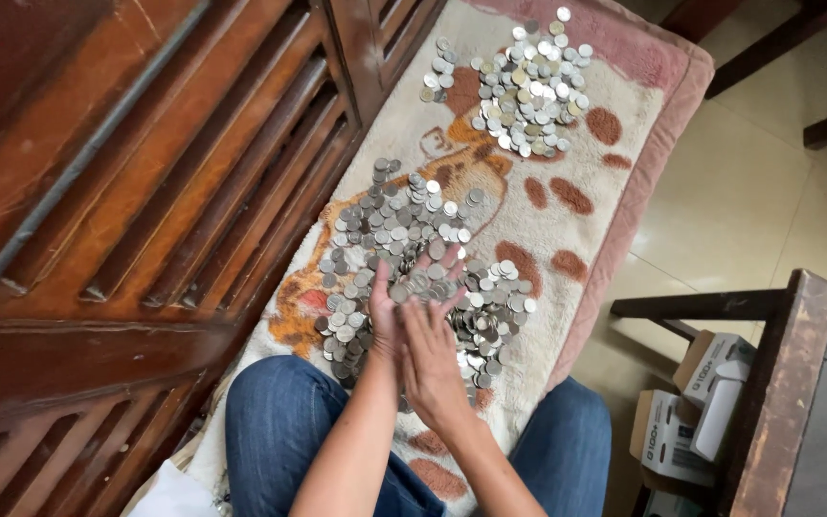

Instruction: The person sits on a rug and sorts a large pile of coins by hand, separating them into smaller piles and stacking them. The person occasionally moves coins between piles and forms neat stacks.

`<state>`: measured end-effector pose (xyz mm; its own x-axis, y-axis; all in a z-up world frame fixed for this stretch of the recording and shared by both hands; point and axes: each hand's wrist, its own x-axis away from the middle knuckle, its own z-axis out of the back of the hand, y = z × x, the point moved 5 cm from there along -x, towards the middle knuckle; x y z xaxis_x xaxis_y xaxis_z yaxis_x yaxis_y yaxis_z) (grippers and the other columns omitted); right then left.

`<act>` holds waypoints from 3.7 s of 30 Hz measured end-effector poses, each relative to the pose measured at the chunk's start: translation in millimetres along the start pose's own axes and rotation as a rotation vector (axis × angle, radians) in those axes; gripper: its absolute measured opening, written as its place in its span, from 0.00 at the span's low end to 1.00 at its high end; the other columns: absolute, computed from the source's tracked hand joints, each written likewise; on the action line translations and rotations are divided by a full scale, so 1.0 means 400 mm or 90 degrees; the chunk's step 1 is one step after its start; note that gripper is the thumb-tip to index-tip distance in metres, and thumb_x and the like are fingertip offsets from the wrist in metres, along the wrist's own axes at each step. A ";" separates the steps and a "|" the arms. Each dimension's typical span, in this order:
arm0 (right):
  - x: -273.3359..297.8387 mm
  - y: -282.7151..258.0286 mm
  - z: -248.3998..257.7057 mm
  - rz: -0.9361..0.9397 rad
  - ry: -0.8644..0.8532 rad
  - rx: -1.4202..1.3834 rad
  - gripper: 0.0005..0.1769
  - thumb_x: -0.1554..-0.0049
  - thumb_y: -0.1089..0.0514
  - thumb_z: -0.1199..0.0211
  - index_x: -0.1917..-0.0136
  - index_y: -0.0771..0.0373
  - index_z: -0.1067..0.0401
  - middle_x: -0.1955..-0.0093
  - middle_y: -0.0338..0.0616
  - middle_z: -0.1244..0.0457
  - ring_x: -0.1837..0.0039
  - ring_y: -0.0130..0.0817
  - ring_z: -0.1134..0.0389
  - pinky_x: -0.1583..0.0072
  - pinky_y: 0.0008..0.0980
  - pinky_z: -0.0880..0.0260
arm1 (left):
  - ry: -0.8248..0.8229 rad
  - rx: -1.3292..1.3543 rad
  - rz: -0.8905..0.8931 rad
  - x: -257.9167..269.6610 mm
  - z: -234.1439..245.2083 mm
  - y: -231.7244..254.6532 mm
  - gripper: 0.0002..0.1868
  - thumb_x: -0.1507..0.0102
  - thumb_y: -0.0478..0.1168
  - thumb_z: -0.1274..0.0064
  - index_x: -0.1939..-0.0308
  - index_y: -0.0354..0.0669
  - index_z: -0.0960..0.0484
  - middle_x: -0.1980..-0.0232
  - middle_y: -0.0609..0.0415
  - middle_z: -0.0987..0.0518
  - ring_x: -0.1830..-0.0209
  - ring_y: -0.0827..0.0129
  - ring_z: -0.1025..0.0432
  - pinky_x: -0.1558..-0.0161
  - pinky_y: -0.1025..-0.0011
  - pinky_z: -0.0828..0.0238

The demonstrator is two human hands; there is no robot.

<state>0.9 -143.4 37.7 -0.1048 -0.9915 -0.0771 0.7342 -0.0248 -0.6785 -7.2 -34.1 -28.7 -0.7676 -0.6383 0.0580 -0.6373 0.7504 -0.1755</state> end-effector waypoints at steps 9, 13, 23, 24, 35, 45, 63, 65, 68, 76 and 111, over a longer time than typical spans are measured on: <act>-0.100 0.212 0.125 -0.234 0.241 -0.150 0.15 0.34 0.63 0.32 0.35 0.56 0.17 0.44 0.43 0.31 0.43 0.39 0.25 0.41 0.35 0.19 | 0.032 -0.047 0.015 -0.018 -0.031 -0.015 0.46 0.30 0.61 0.52 0.11 0.47 0.39 0.09 0.40 0.44 0.12 0.44 0.44 0.29 0.47 0.29; -0.120 0.254 0.127 -0.213 0.207 -0.091 0.19 0.39 0.57 0.25 0.36 0.40 0.15 0.49 0.33 0.32 0.48 0.30 0.27 0.46 0.30 0.20 | 0.050 -0.038 0.012 -0.033 -0.022 -0.016 0.50 0.33 0.59 0.51 0.11 0.41 0.42 0.08 0.37 0.48 0.12 0.39 0.47 0.29 0.49 0.30; -0.118 0.210 0.151 -0.183 0.258 -0.288 0.08 0.41 0.66 0.25 0.48 0.60 0.19 0.45 0.50 0.30 0.44 0.42 0.25 0.44 0.38 0.19 | 0.045 0.041 0.033 -0.030 -0.023 -0.028 0.50 0.34 0.56 0.48 0.11 0.36 0.42 0.09 0.35 0.47 0.13 0.37 0.44 0.23 0.44 0.34; -0.117 0.213 0.148 -0.214 0.287 -0.434 0.06 0.38 0.69 0.29 0.48 0.65 0.21 0.41 0.55 0.27 0.39 0.42 0.25 0.39 0.40 0.20 | 0.042 0.045 0.037 -0.029 -0.027 -0.029 0.50 0.33 0.56 0.49 0.11 0.36 0.42 0.09 0.36 0.45 0.14 0.37 0.41 0.25 0.44 0.31; -0.152 0.237 0.126 -0.396 0.162 -0.419 0.14 0.38 0.47 0.26 0.49 0.59 0.20 0.60 0.42 0.36 0.58 0.34 0.33 0.55 0.34 0.31 | 0.026 0.012 0.044 -0.027 -0.027 -0.043 0.53 0.34 0.63 0.49 0.10 0.42 0.46 0.10 0.35 0.44 0.17 0.38 0.38 0.28 0.42 0.27; -0.145 0.188 0.205 -0.410 0.211 -0.783 0.06 0.34 0.62 0.30 0.46 0.63 0.25 0.59 0.36 0.40 0.65 0.25 0.41 0.63 0.27 0.30 | 0.020 0.009 0.033 -0.010 -0.065 -0.049 0.51 0.32 0.64 0.49 0.11 0.41 0.42 0.11 0.34 0.41 0.23 0.40 0.29 0.27 0.41 0.28; -0.195 0.126 0.246 -0.305 0.085 -0.555 0.05 0.35 0.63 0.32 0.44 0.63 0.21 0.54 0.42 0.36 0.51 0.33 0.34 0.50 0.33 0.31 | 0.062 0.065 0.094 -0.009 -0.079 -0.055 0.54 0.33 0.71 0.48 0.17 0.31 0.32 0.30 0.32 0.19 0.39 0.53 0.19 0.34 0.47 0.22; -0.180 0.155 0.237 -0.337 0.067 -0.722 0.08 0.32 0.62 0.38 0.40 0.64 0.23 0.54 0.41 0.39 0.51 0.31 0.39 0.51 0.31 0.34 | 0.047 0.042 0.096 -0.021 -0.014 -0.042 0.54 0.32 0.71 0.49 0.16 0.32 0.34 0.29 0.29 0.20 0.41 0.45 0.20 0.36 0.42 0.21; -0.154 0.214 0.191 -0.371 0.066 -0.856 0.11 0.28 0.56 0.41 0.42 0.65 0.25 0.56 0.41 0.41 0.53 0.32 0.41 0.54 0.30 0.37 | 0.018 0.028 0.095 -0.024 -0.070 -0.055 0.55 0.32 0.70 0.51 0.13 0.33 0.40 0.23 0.29 0.26 0.42 0.40 0.19 0.35 0.41 0.21; -0.165 0.091 0.182 -0.081 -0.118 -0.113 0.24 0.44 0.54 0.19 0.34 0.48 0.17 0.54 0.49 0.37 0.53 0.50 0.30 0.48 0.49 0.27 | 0.056 -0.087 0.107 -0.020 -0.046 -0.068 0.58 0.32 0.80 0.65 0.10 0.43 0.44 0.07 0.42 0.51 0.08 0.42 0.54 0.15 0.39 0.51; -0.020 0.121 0.246 -0.447 0.144 -0.594 0.25 0.28 0.61 0.50 0.21 0.62 0.28 0.53 0.47 0.38 0.57 0.34 0.34 0.50 0.36 0.34 | 0.066 -0.001 0.035 0.006 -0.070 -0.013 0.56 0.32 0.75 0.53 0.13 0.39 0.38 0.12 0.35 0.38 0.17 0.46 0.36 0.24 0.42 0.31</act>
<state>103.3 -149.1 77.3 -0.4731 -0.7513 0.4601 -0.2936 -0.3580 -0.8864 -7.8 -34.6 -0.1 -0.8039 -0.5758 0.1492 -0.5946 0.7838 -0.1791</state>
